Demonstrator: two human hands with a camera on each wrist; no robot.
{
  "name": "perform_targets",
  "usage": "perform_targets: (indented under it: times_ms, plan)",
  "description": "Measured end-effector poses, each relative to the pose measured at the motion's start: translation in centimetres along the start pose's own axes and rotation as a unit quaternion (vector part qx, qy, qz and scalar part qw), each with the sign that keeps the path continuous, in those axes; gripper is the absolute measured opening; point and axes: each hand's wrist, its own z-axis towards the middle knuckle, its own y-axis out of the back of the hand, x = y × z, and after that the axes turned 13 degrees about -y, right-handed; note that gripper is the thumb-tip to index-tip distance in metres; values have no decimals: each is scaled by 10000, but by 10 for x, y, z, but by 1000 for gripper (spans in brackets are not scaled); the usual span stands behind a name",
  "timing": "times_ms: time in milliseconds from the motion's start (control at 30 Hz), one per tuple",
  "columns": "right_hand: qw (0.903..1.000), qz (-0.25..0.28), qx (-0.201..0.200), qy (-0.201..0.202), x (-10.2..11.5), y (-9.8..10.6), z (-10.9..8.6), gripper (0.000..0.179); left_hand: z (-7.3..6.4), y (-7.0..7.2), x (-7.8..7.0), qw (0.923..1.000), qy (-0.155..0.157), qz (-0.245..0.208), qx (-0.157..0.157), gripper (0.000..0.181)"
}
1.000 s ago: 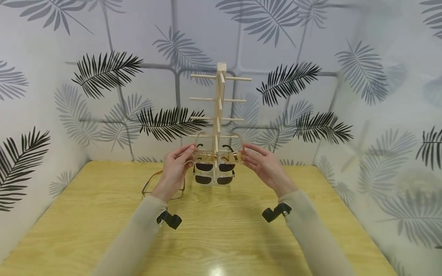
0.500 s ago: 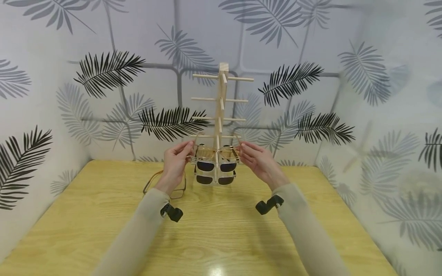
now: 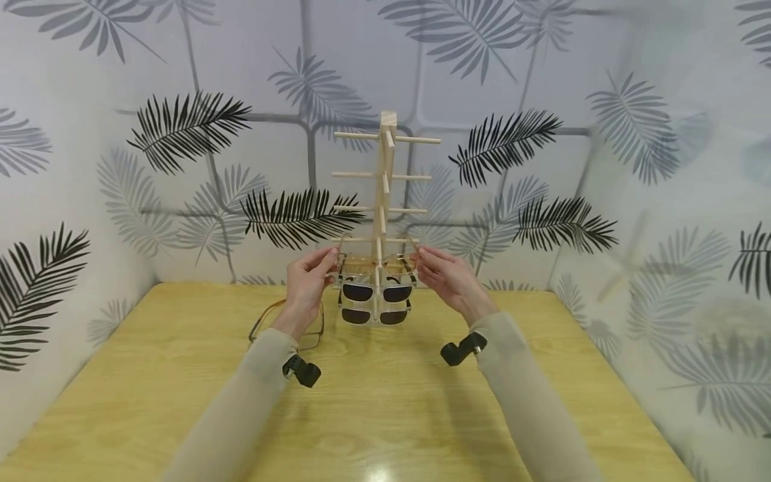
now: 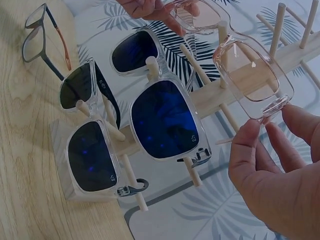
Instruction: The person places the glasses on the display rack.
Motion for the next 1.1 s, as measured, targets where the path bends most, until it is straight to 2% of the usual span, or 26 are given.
perform_targets:
  times_ms: [400,667,900,1100]
  plan:
    - [9999,-55,-141,-15,0,3,-1,14,0,1,1,9995,-5,289,108,33]
    - [9999,-99,-78,8,0,5,-5,13,-2,5,-2,9985,-118,533,9,34]
    - [9995,-301,8,34,-3,11,-8,11,-5,15,-5,9970,-181,724,216,35]
    - [9988,-488,11,-46,-10,19,-12,12,-9,28,-7,9972,-173,551,480,27]
